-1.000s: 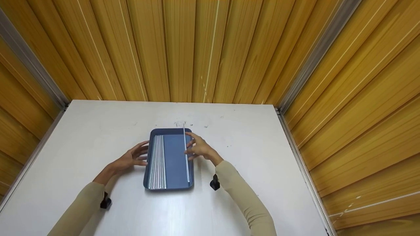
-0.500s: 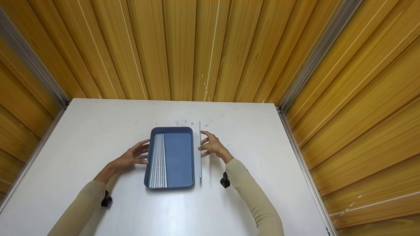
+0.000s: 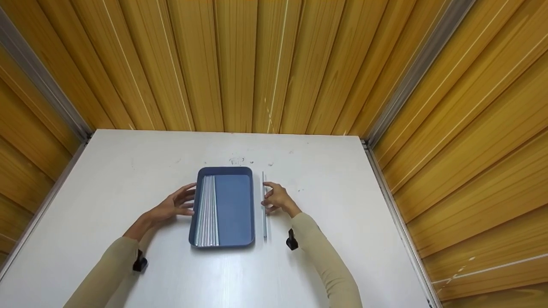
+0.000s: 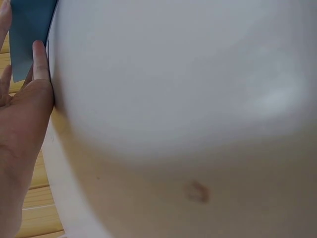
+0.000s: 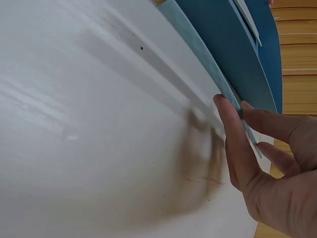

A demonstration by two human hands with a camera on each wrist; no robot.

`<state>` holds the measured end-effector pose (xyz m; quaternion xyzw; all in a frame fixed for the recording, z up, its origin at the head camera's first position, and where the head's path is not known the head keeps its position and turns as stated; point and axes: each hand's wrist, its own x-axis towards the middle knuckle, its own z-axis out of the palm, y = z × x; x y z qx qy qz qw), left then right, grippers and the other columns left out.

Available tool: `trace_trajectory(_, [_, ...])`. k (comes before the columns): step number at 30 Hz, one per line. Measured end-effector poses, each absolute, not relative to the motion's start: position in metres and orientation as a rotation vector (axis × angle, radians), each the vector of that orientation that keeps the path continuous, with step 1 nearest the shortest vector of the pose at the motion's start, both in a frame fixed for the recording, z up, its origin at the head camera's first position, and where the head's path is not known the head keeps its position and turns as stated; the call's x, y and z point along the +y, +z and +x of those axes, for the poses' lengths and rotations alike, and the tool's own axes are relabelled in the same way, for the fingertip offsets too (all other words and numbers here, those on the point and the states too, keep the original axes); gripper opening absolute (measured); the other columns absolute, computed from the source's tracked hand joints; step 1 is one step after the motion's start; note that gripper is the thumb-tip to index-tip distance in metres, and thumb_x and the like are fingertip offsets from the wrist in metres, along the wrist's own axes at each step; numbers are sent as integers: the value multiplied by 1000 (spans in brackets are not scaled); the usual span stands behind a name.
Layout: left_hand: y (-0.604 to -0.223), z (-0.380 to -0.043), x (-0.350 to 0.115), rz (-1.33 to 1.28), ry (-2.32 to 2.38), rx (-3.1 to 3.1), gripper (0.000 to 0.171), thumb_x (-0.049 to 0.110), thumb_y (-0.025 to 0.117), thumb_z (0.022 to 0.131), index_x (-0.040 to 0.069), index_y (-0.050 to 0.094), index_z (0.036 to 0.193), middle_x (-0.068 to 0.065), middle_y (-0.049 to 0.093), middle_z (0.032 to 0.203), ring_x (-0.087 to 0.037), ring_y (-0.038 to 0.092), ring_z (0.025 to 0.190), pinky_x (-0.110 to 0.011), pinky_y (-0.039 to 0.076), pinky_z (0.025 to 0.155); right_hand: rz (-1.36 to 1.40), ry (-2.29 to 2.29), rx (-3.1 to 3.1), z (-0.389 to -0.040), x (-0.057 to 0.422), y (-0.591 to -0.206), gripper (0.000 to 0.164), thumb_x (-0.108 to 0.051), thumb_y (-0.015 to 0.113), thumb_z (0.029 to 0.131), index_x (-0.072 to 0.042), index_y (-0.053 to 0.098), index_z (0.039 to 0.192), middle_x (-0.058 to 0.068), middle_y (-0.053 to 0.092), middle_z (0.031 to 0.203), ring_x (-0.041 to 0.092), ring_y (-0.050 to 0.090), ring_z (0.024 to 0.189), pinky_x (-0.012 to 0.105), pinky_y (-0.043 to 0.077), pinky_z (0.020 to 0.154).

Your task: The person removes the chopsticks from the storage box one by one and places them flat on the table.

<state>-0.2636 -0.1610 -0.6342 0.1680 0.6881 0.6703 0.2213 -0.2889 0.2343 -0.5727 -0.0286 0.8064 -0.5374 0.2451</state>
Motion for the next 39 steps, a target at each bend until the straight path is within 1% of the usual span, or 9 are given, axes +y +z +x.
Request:
trace_trajectory(5, [-635,-264,-160,444,1850,1892,101,3,81,85,18,20,164,-18,27,167,-39,32,153,-48,37,124,-90,-1386,2314,-289,226,-581,78,15,72,83,4,39,153,15,64,96,16,69,79,35,67,65])
trace_trajectory(9, [-634,-264,-161,423,1870,1883,101,3,82,84,18,22,164,-18,28,166,-38,32,152,-48,37,124,-142,-1293,2431,-290,221,-585,77,12,76,79,3,46,150,13,67,90,11,64,70,29,65,59])
trace_trajectory(16, [-634,-263,-161,416,1878,1890,102,2,83,83,17,23,164,-18,30,165,-38,34,151,-47,38,124,-253,-1170,2552,-288,218,-588,74,7,80,75,4,52,144,7,66,82,6,54,60,18,52,51])
trace_trajectory(22, [-632,-264,-160,417,1881,1874,102,1,83,83,18,23,164,-18,29,166,-38,33,152,-46,37,124,-255,-1195,2513,-286,218,-590,72,10,78,78,6,51,144,5,61,82,7,57,58,23,60,54])
trace_trajectory(25, [-632,-265,-161,442,1874,1878,101,1,82,84,16,21,164,-19,28,167,-40,32,152,-48,37,124,-187,-1286,2436,-285,219,-586,71,11,76,81,5,48,146,8,62,87,11,63,62,31,65,59])
trace_trajectory(28, [-632,-266,-162,474,1883,1869,101,0,81,84,15,21,164,-20,27,167,-41,32,152,-49,37,124,-119,-1370,2370,-282,220,-575,68,11,72,84,6,46,147,17,63,96,23,72,73,42,67,68])
trace_trajectory(31, [-632,-266,-163,490,1887,1859,101,0,80,85,15,20,164,-19,27,167,-40,31,152,-48,38,124,-105,-1411,2346,-282,223,-569,61,10,69,87,8,48,145,22,63,102,28,74,79,47,67,73])
trace_trajectory(36, [-633,-265,-163,484,1879,1865,101,1,81,84,15,20,164,-20,27,167,-40,31,153,-48,37,124,-154,-1415,2358,-285,226,-564,53,7,70,89,8,54,139,15,63,98,18,71,74,38,67,69])
trace_trajectory(39, [-633,-264,-163,462,1866,1875,102,2,82,84,18,21,164,-19,27,167,-39,32,153,-46,37,124,-198,-1406,2385,-286,224,-557,50,4,71,89,8,56,137,13,65,96,22,72,81,35,67,69])
